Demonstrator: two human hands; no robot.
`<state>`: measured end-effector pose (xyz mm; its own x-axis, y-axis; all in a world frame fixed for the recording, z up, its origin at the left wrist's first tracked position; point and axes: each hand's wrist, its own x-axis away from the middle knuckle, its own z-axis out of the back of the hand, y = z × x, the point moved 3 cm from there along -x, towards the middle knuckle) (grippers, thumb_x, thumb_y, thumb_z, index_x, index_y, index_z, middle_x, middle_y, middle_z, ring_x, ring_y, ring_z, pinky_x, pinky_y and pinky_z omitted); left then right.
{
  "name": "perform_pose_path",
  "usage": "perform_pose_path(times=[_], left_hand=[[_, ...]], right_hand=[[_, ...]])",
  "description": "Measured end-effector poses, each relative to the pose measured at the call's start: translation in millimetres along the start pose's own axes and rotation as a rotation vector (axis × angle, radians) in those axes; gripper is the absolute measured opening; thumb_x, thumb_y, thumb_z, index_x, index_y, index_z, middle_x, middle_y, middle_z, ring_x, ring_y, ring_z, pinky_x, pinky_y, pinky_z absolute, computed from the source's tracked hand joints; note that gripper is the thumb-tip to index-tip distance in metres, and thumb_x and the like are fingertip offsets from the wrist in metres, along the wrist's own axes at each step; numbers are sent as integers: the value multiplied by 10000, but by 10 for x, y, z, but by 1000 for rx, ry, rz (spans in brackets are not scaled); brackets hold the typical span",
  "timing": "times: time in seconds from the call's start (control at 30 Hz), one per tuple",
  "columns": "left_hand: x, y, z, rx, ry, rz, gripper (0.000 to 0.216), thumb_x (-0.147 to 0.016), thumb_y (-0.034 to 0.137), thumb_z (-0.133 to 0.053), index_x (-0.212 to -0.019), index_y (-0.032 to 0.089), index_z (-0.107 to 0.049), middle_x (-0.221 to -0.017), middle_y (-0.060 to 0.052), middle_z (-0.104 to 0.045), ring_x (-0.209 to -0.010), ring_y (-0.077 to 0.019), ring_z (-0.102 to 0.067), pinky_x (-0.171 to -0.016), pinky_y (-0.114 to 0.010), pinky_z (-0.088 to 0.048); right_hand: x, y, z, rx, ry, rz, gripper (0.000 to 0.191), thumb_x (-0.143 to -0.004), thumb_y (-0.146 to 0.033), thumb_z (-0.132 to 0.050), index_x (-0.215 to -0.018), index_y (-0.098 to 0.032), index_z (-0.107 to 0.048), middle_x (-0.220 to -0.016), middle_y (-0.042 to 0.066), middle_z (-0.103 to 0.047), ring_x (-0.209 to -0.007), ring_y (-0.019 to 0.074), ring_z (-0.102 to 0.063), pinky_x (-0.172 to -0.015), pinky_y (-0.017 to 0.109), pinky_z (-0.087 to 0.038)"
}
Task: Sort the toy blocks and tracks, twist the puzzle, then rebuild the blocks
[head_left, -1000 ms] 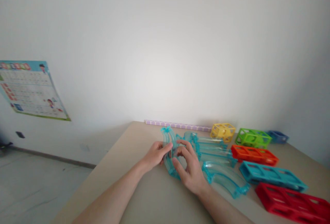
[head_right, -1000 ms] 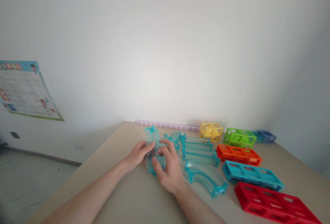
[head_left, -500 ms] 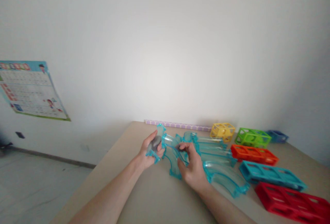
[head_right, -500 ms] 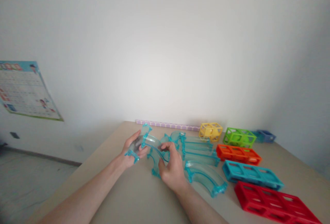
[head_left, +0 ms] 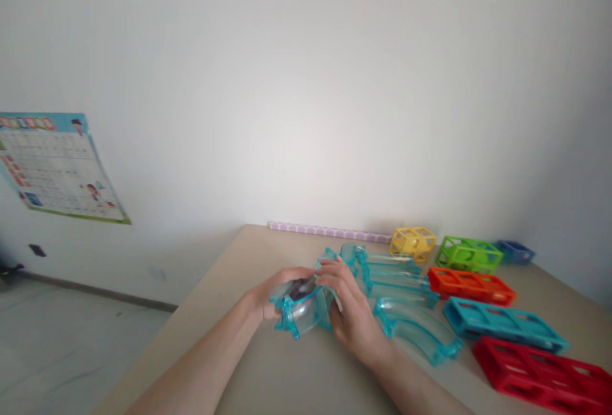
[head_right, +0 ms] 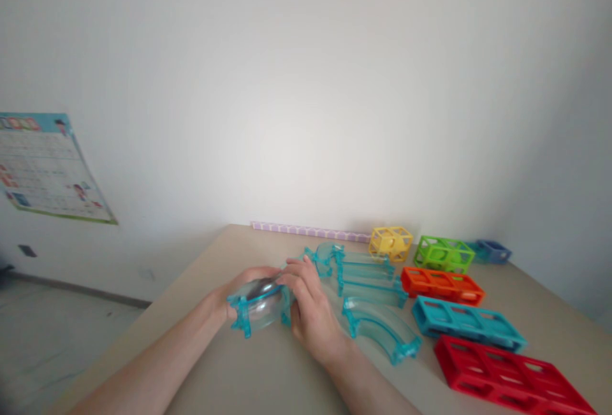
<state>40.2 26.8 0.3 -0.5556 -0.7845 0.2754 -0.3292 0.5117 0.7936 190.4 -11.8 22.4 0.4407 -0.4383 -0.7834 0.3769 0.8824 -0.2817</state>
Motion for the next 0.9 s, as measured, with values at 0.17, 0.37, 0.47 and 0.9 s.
perform_pose_path(times=[0.17, 0.37, 0.47, 0.9], left_hand=[[10, 38, -12, -249, -37, -121, 376, -775, 405, -581, -508, 145, -529, -413, 6, -461, -371, -88, -397, -416, -228, -281], [-29, 131, 5, -457, 133, -497, 446, -799, 437, -563, -470, 136, -542, -419, -6, -487, -416, -82, -420, -443, -206, -298], [-68, 58, -6, -436, 107, -443, 381, -757, 450, -626, -558, 129, -579, -479, -4, -546, -434, -85, -459, -454, -196, -338], [-96, 21, -67, -193, -2, -316, 449, -791, 451, -552, -502, 108, -579, -429, -39, -547, -345, -149, -535, -378, -247, -424]], right_hand=[[41, 15, -56, 61, 60, -147, 681, -685, 72, -343, -1252, -280, -481, -1414, 80, -318, -1372, 255, -266, -1064, 487, -354], [92, 131, -107, 77, 196, -367, 732, -696, 38, -407, -1364, -260, -375, -1313, 126, -376, -1243, 266, -412, -1003, 491, -419], [91, 129, -102, 38, 153, -360, 748, -587, 84, -378, -1244, -254, -498, -1139, 84, -478, -1057, 219, -523, -893, 398, -499], [135, 58, -45, -64, 138, -190, 531, -903, -87, -434, -1347, -376, -462, -1064, 43, -546, -931, 165, -574, -785, 291, -493]])
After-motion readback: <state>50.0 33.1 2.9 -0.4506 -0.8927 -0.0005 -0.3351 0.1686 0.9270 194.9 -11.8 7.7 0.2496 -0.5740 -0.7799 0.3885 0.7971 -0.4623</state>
